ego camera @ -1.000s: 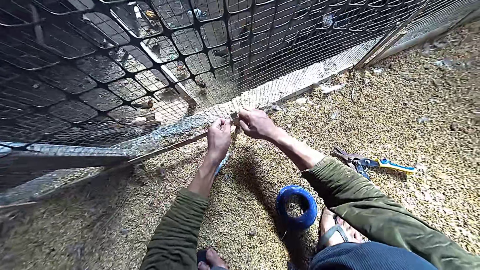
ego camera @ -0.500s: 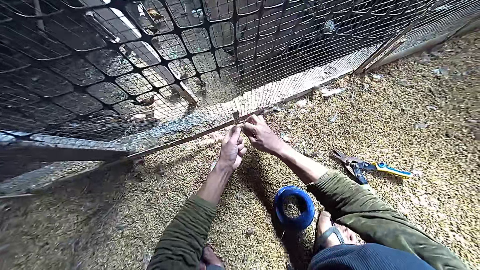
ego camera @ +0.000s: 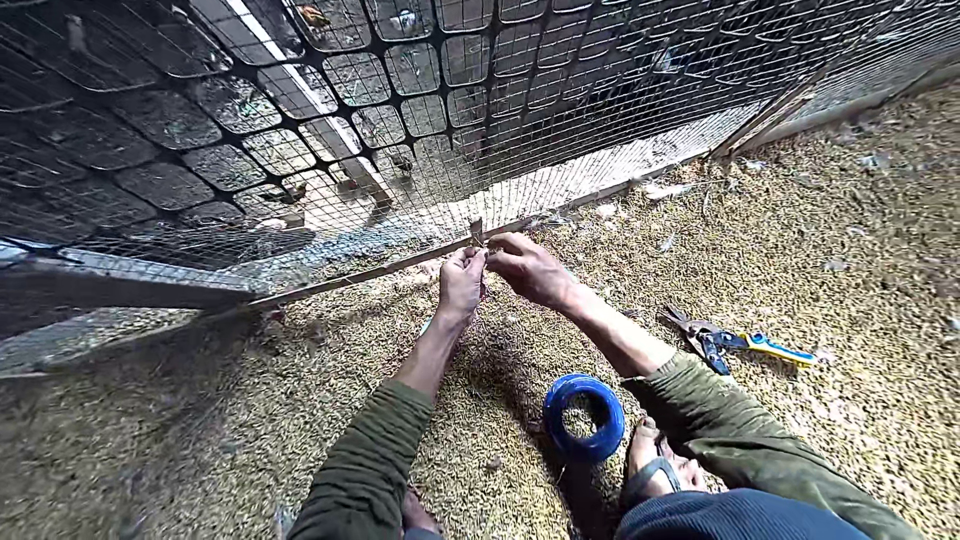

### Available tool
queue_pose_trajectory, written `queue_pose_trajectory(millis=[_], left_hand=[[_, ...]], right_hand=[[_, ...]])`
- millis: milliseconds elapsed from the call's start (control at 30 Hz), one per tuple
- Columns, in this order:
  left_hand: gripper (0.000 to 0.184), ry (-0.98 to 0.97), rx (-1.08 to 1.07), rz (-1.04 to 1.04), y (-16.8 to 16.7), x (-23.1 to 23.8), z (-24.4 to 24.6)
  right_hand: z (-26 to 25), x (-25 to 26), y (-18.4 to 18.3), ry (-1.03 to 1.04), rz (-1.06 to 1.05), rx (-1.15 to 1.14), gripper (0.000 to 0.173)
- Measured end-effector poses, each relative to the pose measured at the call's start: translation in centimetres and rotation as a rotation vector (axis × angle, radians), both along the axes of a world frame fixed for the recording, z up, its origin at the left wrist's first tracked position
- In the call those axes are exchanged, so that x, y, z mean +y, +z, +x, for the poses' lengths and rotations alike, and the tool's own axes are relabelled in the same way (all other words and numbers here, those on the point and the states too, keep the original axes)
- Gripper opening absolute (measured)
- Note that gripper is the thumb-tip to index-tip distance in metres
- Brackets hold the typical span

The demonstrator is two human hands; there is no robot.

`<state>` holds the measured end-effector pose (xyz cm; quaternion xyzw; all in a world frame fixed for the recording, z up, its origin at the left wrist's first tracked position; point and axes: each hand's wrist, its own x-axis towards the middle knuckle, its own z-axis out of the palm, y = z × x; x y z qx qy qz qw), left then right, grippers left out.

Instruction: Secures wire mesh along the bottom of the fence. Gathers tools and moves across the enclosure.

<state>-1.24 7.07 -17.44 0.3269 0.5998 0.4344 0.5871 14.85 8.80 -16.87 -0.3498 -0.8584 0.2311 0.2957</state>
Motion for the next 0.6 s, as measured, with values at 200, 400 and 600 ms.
queue_pose_trajectory(millis=[200, 400, 600], left_hand=[[0.015, 0.022, -0.122, -0.083, 0.6, 0.1, -0.4], [0.012, 0.112, -0.281, -0.035, 0.4, -0.6, 0.2], [0.012, 0.036, -0.237, 0.08, -0.7, -0.9, -1.0]], right_hand=[[0.4, 2.2, -0.9, 0.159, -0.051, 0.127, 0.015], [0.3, 2.7, -1.2, 0.106, -0.03, 0.07, 0.016], [-0.8, 2.8, -0.9, 0.015, 0.002, 0.071, 0.016]])
